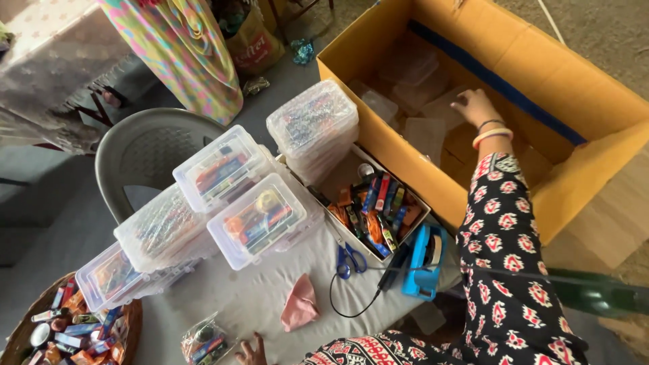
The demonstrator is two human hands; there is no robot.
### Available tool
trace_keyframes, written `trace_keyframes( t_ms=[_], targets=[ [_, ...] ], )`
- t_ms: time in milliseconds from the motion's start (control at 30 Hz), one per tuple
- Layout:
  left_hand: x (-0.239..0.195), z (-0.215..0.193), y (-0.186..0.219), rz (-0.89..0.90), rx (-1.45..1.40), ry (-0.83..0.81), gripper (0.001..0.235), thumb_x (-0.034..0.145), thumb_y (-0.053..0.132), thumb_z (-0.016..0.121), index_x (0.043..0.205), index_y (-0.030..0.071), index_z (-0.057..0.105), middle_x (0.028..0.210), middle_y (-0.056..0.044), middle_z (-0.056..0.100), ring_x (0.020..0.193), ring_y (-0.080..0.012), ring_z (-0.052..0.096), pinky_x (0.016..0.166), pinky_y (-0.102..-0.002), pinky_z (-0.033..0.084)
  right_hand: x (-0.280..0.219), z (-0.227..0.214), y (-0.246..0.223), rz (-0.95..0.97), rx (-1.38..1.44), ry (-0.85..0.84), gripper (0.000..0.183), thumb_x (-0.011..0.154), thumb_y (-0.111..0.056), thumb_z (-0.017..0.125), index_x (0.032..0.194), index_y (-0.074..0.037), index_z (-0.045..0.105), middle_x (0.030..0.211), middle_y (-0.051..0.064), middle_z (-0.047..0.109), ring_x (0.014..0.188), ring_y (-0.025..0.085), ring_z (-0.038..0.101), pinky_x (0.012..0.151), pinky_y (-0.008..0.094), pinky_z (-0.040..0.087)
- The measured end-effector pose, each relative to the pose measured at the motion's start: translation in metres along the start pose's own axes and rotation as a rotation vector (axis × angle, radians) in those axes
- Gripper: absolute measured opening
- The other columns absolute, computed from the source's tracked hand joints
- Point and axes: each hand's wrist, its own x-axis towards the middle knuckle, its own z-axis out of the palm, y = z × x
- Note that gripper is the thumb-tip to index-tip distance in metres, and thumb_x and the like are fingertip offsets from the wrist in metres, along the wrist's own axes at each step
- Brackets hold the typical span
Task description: The person gathers small packaged items from a basket and places them into a clear plastic container. They wipe the container with a pink cloth, close the lid, and stack it with other containers. The person repeats this process with additional items.
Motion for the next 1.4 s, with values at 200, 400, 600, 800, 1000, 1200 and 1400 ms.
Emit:
trace_keyframes(
  t_ms=[200, 400, 600, 800, 1000, 1200, 1400],
  targets=[
    [-0.007, -0.014, 0.001, -0.024, -0.013, -0.076, 0.142, 0.040, 0.049, 0.104, 0.153, 0.035, 0.019, 0.152, -0.022, 0.025, 0.118, -0.0541, 0.046, 0.098, -0.058, 0.051, 0.041, 0.108, 0.059, -0.102, -0.212, -0.398, 0.096, 0.079, -0.062, 0.076, 0.150, -0.004, 0.047, 0.155, 0.028, 0.041, 0.140, 0.045, 0.044, 0.113, 0.049, 0.040],
    [0.002, -0.006, -0.002, 0.023, -0.037, -0.143, 0.144, 0.044, 0.048, 0.105, 0.153, 0.034, 0.013, 0.154, -0.026, 0.017, 0.122, -0.0587, 0.042, 0.097, -0.060, 0.051, -0.019, 0.023, -0.051, 0.138, -0.365, -0.619, 0.097, 0.065, -0.069, 0.079, 0.138, -0.006, 0.066, 0.140, 0.023, 0.065, 0.131, 0.041, 0.061, 0.109, 0.050, 0.049],
    [-0.001, -0.017, 0.003, 0.010, -0.040, -0.192, 0.142, 0.047, 0.047, 0.105, 0.154, 0.035, 0.012, 0.156, -0.025, 0.015, 0.126, -0.0576, 0.041, 0.097, -0.059, 0.052, -0.003, 0.020, -0.014, -0.020, -0.176, -0.394, 0.097, 0.061, -0.066, 0.085, 0.130, 0.000, 0.066, 0.128, 0.025, 0.070, 0.118, 0.040, 0.067, 0.100, 0.046, 0.054],
    [-0.025, -0.068, 0.014, -0.059, -0.150, -0.278, 0.135, 0.056, 0.034, 0.104, 0.156, 0.036, 0.013, 0.154, -0.015, 0.021, 0.138, -0.0507, 0.036, 0.098, -0.052, 0.057, -0.050, -0.071, -0.070, 0.078, 0.207, 0.111, 0.078, 0.070, -0.052, 0.094, 0.118, 0.004, 0.066, 0.110, 0.025, 0.072, 0.098, 0.034, 0.072, 0.087, 0.042, 0.055],
    [-0.040, -0.081, 0.009, 0.065, -0.237, -0.118, 0.126, 0.057, 0.029, 0.101, 0.154, 0.024, 0.020, 0.151, -0.022, 0.023, 0.128, -0.0517, 0.041, 0.096, -0.048, 0.057, -0.097, -0.126, -0.073, -0.133, 0.413, 0.646, 0.058, 0.083, -0.027, 0.099, 0.116, -0.002, 0.058, 0.107, 0.010, 0.068, 0.095, 0.024, 0.066, 0.086, 0.038, 0.054],
    [-0.067, -0.122, 0.007, 0.143, -0.341, -0.011, 0.111, 0.063, 0.028, 0.095, 0.153, 0.022, 0.030, 0.148, -0.018, 0.034, 0.125, -0.0457, 0.045, 0.096, -0.047, 0.055, -0.251, -0.132, -0.099, -0.361, 0.698, 0.960, 0.058, 0.095, 0.005, 0.082, 0.142, 0.004, 0.048, 0.146, 0.018, 0.056, 0.128, 0.028, 0.055, 0.116, 0.040, 0.044],
    [-0.068, -0.091, -0.006, 0.266, -0.360, 0.175, 0.096, 0.070, 0.030, 0.090, 0.149, 0.017, 0.038, 0.153, -0.024, 0.032, 0.133, -0.0559, 0.036, 0.098, -0.053, 0.050, -0.446, -0.097, -0.141, -0.206, 1.133, 0.899, 0.062, 0.092, 0.000, 0.079, 0.143, 0.003, 0.045, 0.151, 0.019, 0.054, 0.139, 0.030, 0.062, 0.126, 0.041, 0.054]
  ],
)
